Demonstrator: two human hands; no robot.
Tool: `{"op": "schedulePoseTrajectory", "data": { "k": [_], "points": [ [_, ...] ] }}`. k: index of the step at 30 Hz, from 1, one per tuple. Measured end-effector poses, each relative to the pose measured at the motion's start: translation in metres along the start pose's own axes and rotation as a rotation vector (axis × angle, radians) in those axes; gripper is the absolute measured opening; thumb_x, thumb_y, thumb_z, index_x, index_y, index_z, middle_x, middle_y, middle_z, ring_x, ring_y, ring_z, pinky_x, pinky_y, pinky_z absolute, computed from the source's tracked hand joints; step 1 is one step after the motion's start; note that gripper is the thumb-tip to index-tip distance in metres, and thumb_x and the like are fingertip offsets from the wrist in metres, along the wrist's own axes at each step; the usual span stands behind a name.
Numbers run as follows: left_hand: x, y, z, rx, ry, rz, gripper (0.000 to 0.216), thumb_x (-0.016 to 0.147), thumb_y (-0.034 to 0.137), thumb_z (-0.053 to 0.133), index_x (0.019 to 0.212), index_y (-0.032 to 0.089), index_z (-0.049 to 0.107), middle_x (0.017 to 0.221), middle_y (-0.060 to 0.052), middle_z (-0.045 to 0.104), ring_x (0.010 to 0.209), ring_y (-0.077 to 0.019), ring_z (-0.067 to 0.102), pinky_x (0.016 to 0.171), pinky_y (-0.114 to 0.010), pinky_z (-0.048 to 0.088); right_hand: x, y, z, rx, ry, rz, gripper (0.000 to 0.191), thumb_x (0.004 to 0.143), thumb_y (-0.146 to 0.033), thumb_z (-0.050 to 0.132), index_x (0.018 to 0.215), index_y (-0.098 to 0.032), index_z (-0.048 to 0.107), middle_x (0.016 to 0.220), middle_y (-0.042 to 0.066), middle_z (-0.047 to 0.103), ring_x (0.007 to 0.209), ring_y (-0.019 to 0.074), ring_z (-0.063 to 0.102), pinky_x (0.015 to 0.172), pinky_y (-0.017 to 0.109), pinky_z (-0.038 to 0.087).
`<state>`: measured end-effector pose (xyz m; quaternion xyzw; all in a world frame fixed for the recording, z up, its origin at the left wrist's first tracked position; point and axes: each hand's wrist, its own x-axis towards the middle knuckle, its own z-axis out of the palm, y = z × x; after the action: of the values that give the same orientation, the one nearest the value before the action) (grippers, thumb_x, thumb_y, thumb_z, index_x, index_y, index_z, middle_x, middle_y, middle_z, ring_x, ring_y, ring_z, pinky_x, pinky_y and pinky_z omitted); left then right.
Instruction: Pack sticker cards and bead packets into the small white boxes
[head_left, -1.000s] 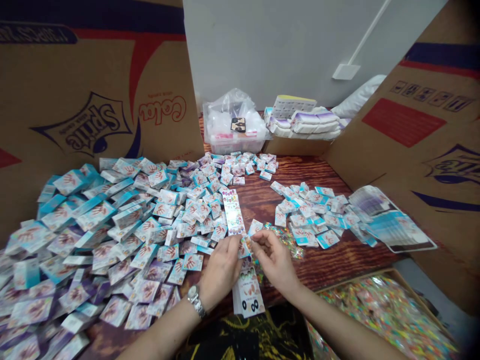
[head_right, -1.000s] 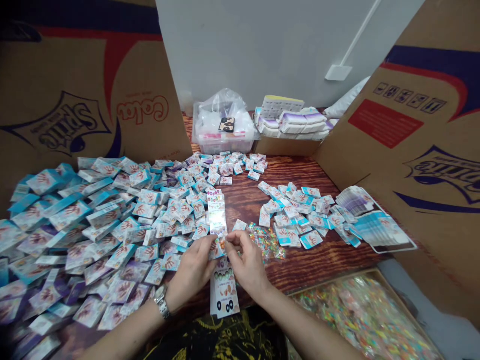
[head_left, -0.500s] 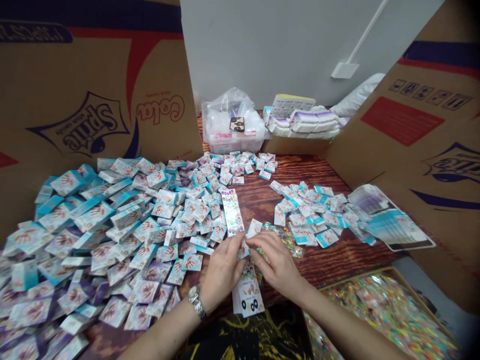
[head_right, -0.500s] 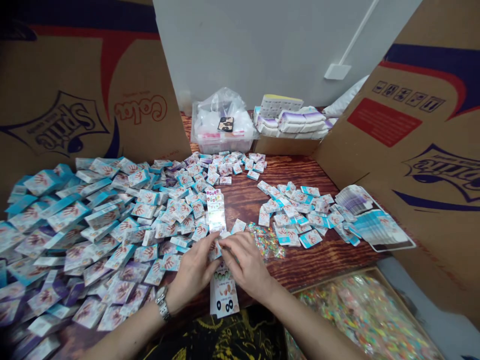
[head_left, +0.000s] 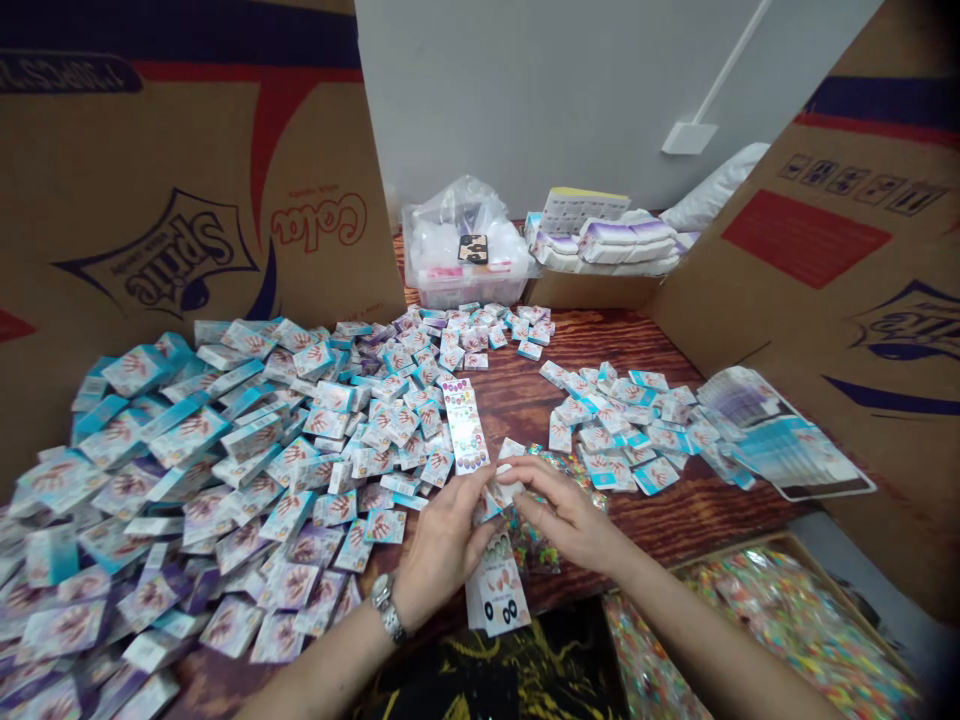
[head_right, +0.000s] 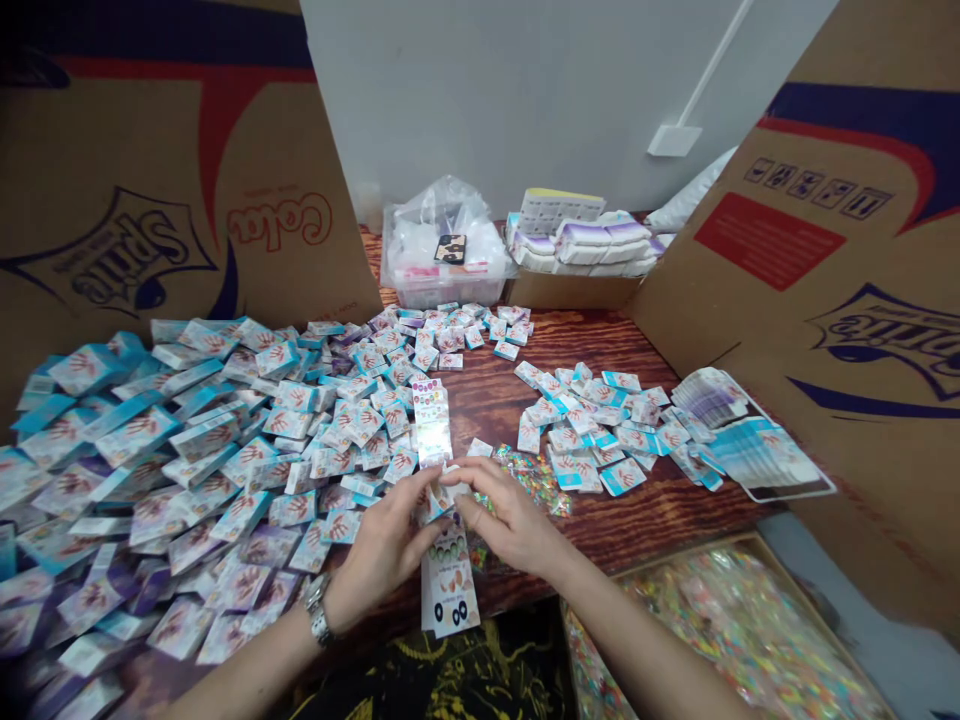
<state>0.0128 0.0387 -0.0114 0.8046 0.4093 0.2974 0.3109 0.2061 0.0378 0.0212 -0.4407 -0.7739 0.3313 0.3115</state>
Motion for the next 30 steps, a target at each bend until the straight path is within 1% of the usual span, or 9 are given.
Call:
{"op": "schedulePoseTrajectory", "data": {
  "k": [2, 4, 9, 14, 17, 20, 23, 26, 30],
  "points": [
    [0.0, 0.001, 0.0, 0.004, 0.003, -0.009, 0.054, 0.083, 0.013, 0.054, 0.132, 0.025, 0.033, 0.117, -0.009, 0.055, 0.106, -0.0212, 0.055, 0.089, -0.037, 0.048, 0.001, -0.001, 0.003, 0.02, 0.08, 0.048, 0.016, 0.092, -0.022, 0.045, 0.102, -0.022, 0.058, 0.1, 0.005, 0.063, 0.096, 0.0178, 0.06, 0.084, 0.032, 0.049],
    [0.001, 0.002, 0.002, 0.021, -0.004, 0.009, 0.048, 0.083, 0.013, 0.053, 0.128, 0.024, 0.037, 0.114, -0.009, 0.056, 0.105, -0.0215, 0.055, 0.088, -0.038, 0.048, 0.002, -0.004, 0.009, 0.009, 0.145, 0.112, 0.014, 0.09, -0.022, 0.048, 0.101, -0.022, 0.057, 0.092, 0.004, 0.064, 0.087, 0.0182, 0.062, 0.077, 0.032, 0.05],
    [0.001, 0.001, 0.005, 0.064, 0.021, 0.056, 0.045, 0.081, 0.008, 0.05, 0.122, 0.023, 0.04, 0.113, -0.009, 0.056, 0.107, -0.0213, 0.054, 0.088, -0.038, 0.049, 0.001, -0.011, 0.025, 0.073, 0.343, 0.241, 0.039, 0.085, -0.024, 0.056, 0.122, -0.022, 0.046, 0.101, 0.007, 0.064, 0.089, 0.02, 0.063, 0.079, 0.034, 0.051],
    [0.0, -0.004, 0.005, 0.167, 0.065, 0.057, 0.052, 0.082, 0.007, 0.049, 0.129, 0.022, 0.034, 0.118, -0.011, 0.055, 0.111, -0.0234, 0.053, 0.092, -0.04, 0.048, 0.005, -0.013, 0.036, 0.472, 0.35, 0.355, 0.021, 0.087, -0.034, 0.054, 0.099, -0.021, 0.063, 0.095, 0.005, 0.068, 0.088, 0.0192, 0.064, 0.076, 0.031, 0.053],
    [-0.003, -0.006, 0.006, 0.223, 0.084, 0.054, 0.059, 0.082, 0.009, 0.05, 0.135, 0.02, 0.027, 0.122, -0.013, 0.053, 0.112, -0.0249, 0.053, 0.092, -0.04, 0.048, 0.011, -0.011, 0.04, 0.574, 0.416, 0.426, 0.018, 0.08, -0.033, 0.062, 0.09, -0.02, 0.064, 0.085, 0.004, 0.068, 0.081, 0.0183, 0.064, 0.074, 0.031, 0.053],
    [-0.004, -0.006, 0.01, 0.278, 0.076, 0.025, 0.07, 0.082, 0.01, 0.051, 0.142, 0.017, 0.014, 0.123, -0.016, 0.052, 0.111, -0.0266, 0.052, 0.09, -0.041, 0.048, 0.014, -0.011, 0.04, 0.473, 0.438, 0.436, 0.014, 0.077, -0.029, 0.064, 0.086, -0.019, 0.065, 0.081, 0.003, 0.066, 0.077, 0.018, 0.064, 0.073, 0.032, 0.053],
    [-0.004, -0.006, 0.013, 0.318, 0.053, 0.026, 0.078, 0.083, 0.009, 0.048, 0.145, 0.017, 0.002, 0.121, -0.016, 0.052, 0.108, -0.0268, 0.052, 0.09, -0.041, 0.048, 0.012, -0.016, 0.038, 0.191, 0.402, 0.324, 0.013, 0.081, -0.022, 0.057, 0.087, -0.019, 0.067, 0.085, 0.005, 0.066, 0.082, 0.0195, 0.063, 0.075, 0.033, 0.051],
    [-0.003, -0.006, 0.015, 0.369, 0.052, 0.017, 0.08, 0.085, 0.009, 0.044, 0.146, 0.016, -0.008, 0.115, -0.016, 0.051, 0.103, -0.0262, 0.051, 0.088, -0.042, 0.048, 0.009, -0.022, 0.039, -0.029, 0.404, 0.179, 0.021, 0.086, -0.018, 0.049, 0.097, -0.021, 0.067, 0.094, 0.008, 0.065, 0.09, 0.021, 0.061, 0.08, 0.035, 0.05],
    [0.0, -0.006, 0.017, 0.486, 0.073, -0.01, 0.081, 0.086, 0.008, 0.041, 0.144, 0.011, -0.016, 0.108, -0.016, 0.051, 0.098, -0.0253, 0.05, 0.083, -0.039, 0.05, 0.004, -0.025, 0.049, -0.065, 0.455, 0.119, 0.029, 0.091, -0.017, 0.044, 0.116, -0.022, 0.058, 0.106, 0.008, 0.065, 0.099, 0.0205, 0.059, 0.086, 0.035, 0.049]
  ]
}}
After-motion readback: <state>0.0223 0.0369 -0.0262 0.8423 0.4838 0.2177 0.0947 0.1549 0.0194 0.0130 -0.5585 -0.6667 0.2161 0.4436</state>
